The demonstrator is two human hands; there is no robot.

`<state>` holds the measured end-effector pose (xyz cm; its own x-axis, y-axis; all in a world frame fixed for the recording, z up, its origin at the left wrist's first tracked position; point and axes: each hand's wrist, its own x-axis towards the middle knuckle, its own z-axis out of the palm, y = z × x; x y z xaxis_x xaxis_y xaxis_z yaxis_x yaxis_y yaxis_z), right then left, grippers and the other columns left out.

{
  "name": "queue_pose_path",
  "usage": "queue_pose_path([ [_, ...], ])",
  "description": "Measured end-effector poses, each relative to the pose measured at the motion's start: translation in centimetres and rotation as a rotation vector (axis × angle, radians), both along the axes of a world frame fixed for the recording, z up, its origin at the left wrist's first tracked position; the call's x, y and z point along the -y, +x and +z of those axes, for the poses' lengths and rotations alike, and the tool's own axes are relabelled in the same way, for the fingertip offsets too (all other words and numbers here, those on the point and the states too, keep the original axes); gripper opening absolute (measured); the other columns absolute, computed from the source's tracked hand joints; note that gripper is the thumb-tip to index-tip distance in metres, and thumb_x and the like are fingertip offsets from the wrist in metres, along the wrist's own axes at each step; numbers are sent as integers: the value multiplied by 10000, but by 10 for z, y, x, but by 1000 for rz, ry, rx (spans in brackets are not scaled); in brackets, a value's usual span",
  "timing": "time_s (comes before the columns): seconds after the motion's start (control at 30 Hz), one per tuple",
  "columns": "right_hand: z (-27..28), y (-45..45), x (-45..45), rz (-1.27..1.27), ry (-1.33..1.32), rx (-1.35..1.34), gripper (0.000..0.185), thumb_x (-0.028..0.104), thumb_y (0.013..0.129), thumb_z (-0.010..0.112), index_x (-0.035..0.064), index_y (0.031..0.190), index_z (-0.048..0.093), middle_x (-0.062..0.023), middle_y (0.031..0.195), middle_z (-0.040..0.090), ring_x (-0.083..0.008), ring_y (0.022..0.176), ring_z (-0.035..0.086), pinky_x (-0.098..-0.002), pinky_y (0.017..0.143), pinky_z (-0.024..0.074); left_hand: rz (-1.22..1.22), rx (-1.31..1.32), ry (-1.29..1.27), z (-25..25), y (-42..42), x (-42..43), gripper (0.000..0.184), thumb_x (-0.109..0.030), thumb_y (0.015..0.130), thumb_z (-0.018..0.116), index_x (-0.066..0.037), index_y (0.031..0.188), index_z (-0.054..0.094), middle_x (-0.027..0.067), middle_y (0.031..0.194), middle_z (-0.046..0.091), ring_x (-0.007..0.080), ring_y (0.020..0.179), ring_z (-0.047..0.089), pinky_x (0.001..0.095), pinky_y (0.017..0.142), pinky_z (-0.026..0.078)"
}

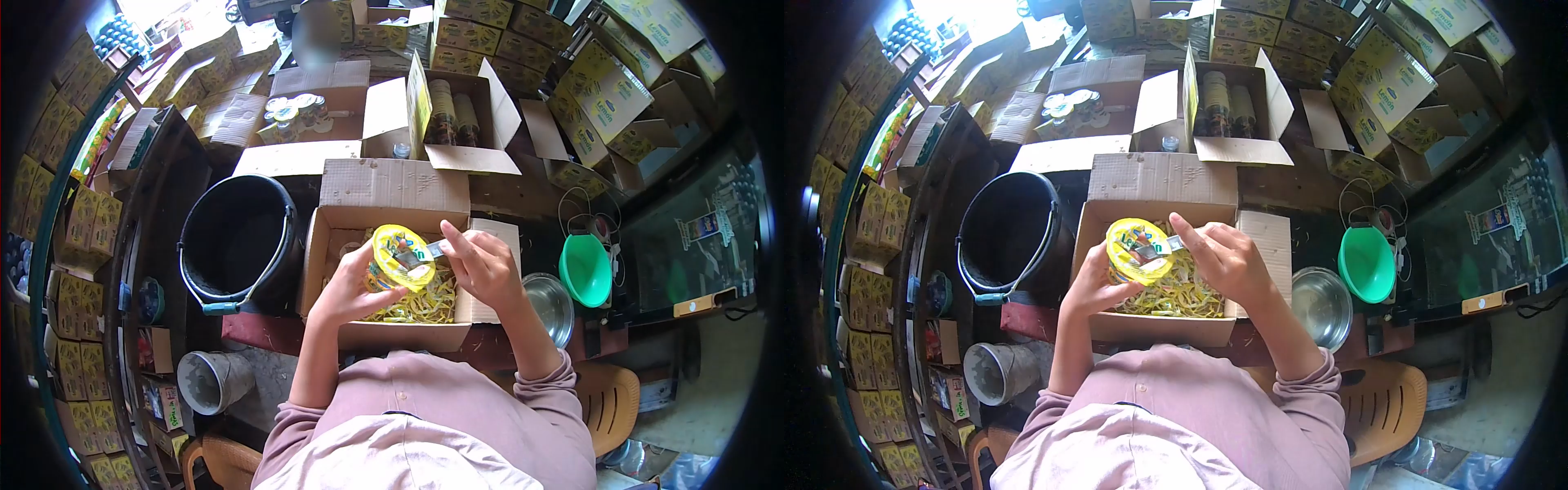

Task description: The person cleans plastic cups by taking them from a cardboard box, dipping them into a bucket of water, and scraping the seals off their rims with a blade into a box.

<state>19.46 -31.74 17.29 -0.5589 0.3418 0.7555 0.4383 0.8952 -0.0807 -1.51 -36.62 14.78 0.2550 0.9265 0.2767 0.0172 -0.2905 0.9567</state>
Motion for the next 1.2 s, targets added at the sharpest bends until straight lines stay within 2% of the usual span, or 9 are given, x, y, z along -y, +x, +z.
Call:
queue_pose_path([
  [0.1,6,-6,2,37,-31,-9,555,-38,635,619,-33,1175,492,-41,605,506,-152,560,529,-284,549,476,-81,63,-59,-1,4,-2,499,-150,682,701,24,1096,482,111,966,592,155,897,561,293,811,438],
  [0.33,1,-3,0,22,-13,-17,556,-27,627,622,-35,1169,498,-41,618,511,-151,568,530,-284,550,477,-79,30,-40,-11,-3,-3,500,-175,687,699,14,1098,487,104,953,600,159,882,568,296,809,439],
  [0.43,2,-4,-1,27,-12,-11,554,-18,623,619,-34,1164,503,-37,621,509,-150,570,529,-286,549,477,-122,44,-167,-6,-4,-3,501,-166,689,694,6,1109,482,90,979,591,148,901,555,292,821,431],
  [0.73,0,-4,4,49,0,-7,549,8,614,614,-46,1151,509,-25,610,497,-134,570,522,-277,558,481,-203,178,-253,-22,1,-1,515,-149,694,684,-10,1139,466,62,1022,568,133,937,520,288,856,404],
  [0.83,-1,-2,3,78,-24,-4,509,-28,661,667,-37,1144,504,-60,638,550,-184,570,556,-292,510,453,-216,142,-218,-22,2,-3,517,-146,696,683,-15,1146,463,56,1027,566,134,938,519,289,859,403],
  [0.93,2,-5,2,94,-10,-5,495,-34,662,668,-43,1131,512,-57,636,550,-174,569,556,-286,504,449,-247,153,-344,-20,1,0,514,-160,695,690,-25,1139,469,54,1032,562,133,950,515,292,860,403],
  [1.03,-1,-10,2,71,14,4,528,45,637,632,-33,1147,518,-21,636,532,-128,594,544,-267,571,494,-286,228,-423,-31,-5,2,494,-164,696,691,-28,1121,478,51,1008,565,119,932,518,280,838,414],
  [1.13,-3,-15,0,98,30,-18,519,61,645,640,-27,1143,524,-25,656,553,-125,613,558,-261,587,501,-407,451,-467,-45,-4,-3,486,-203,702,677,-22,1105,475,73,956,572,121,836,543,267,761,447],
  [1.2,-4,-17,-1,124,28,-33,512,58,643,642,-20,1137,532,-25,664,560,-122,621,562,-261,594,504,-604,574,-480,-46,-3,-8,505,-246,705,664,-9,1104,465,89,917,572,128,771,549,265,715,459],
])
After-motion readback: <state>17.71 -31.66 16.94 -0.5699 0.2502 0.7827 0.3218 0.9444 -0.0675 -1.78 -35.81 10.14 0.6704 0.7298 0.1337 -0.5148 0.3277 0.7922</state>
